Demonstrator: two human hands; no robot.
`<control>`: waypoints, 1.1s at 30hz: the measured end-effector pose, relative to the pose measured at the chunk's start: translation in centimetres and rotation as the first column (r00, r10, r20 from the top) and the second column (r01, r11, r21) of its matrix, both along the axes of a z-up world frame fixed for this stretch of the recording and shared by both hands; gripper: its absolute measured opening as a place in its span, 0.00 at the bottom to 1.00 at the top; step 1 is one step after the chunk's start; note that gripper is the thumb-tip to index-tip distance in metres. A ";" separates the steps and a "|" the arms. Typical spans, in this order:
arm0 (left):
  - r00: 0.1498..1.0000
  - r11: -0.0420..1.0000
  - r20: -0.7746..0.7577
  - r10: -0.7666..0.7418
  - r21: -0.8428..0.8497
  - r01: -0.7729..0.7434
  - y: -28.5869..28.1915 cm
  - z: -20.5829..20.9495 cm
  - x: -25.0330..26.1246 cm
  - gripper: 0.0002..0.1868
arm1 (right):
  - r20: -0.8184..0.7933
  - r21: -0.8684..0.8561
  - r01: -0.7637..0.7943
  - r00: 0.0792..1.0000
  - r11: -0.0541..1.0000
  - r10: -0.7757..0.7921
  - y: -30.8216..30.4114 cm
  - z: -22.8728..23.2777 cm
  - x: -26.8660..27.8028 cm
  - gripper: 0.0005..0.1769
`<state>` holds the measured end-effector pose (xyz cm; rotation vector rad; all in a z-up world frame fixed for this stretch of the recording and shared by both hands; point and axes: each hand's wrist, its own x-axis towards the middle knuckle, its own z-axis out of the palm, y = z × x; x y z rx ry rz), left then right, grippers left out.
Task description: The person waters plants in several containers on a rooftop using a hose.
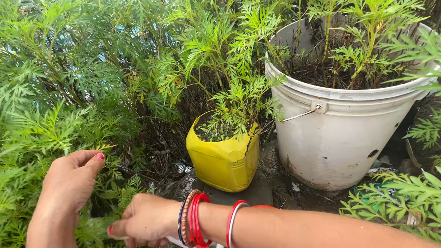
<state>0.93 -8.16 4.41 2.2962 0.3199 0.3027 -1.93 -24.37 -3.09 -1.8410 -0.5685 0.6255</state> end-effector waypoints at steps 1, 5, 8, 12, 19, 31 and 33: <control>1.000 1.000 -0.010 0.007 0.028 -0.006 0.0 0.0 0.0 0.20 | -0.038 -0.060 -0.079 0.996 0.995 0.077 -0.1 0.1 -0.2 0.27; 1.000 1.000 0.001 0.012 -0.021 -0.012 -0.3 -0.1 0.0 0.20 | 0.174 0.062 0.101 0.979 0.993 -0.110 0.5 0.3 -0.1 0.25; 1.000 1.000 0.009 -0.010 -0.014 0.011 -0.2 0.1 0.1 0.20 | 0.258 0.098 0.150 0.951 0.984 -0.171 0.2 0.8 0.4 0.25; 0.999 0.999 0.029 -0.022 -0.026 0.023 0.2 -0.2 0.1 0.20 | 0.104 -0.024 0.061 0.993 0.998 -0.059 -0.6 1.1 -0.2 0.23; 0.998 0.984 0.056 0.011 -0.177 -0.001 1.7 -0.4 0.2 0.18 | 0.270 0.308 0.286 0.889 0.908 -0.371 -0.8 0.8 2.3 0.23; 0.999 0.998 -0.006 0.050 -0.043 -0.050 -0.6 -0.1 0.2 0.17 | -0.300 0.628 0.557 0.817 0.543 -0.492 -5.5 4.6 5.6 0.22; 1.000 1.000 0.010 0.021 -0.009 -0.021 -1.7 0.0 0.3 0.17 | -0.295 0.613 0.572 0.805 0.545 -0.514 -5.7 4.7 5.6 0.22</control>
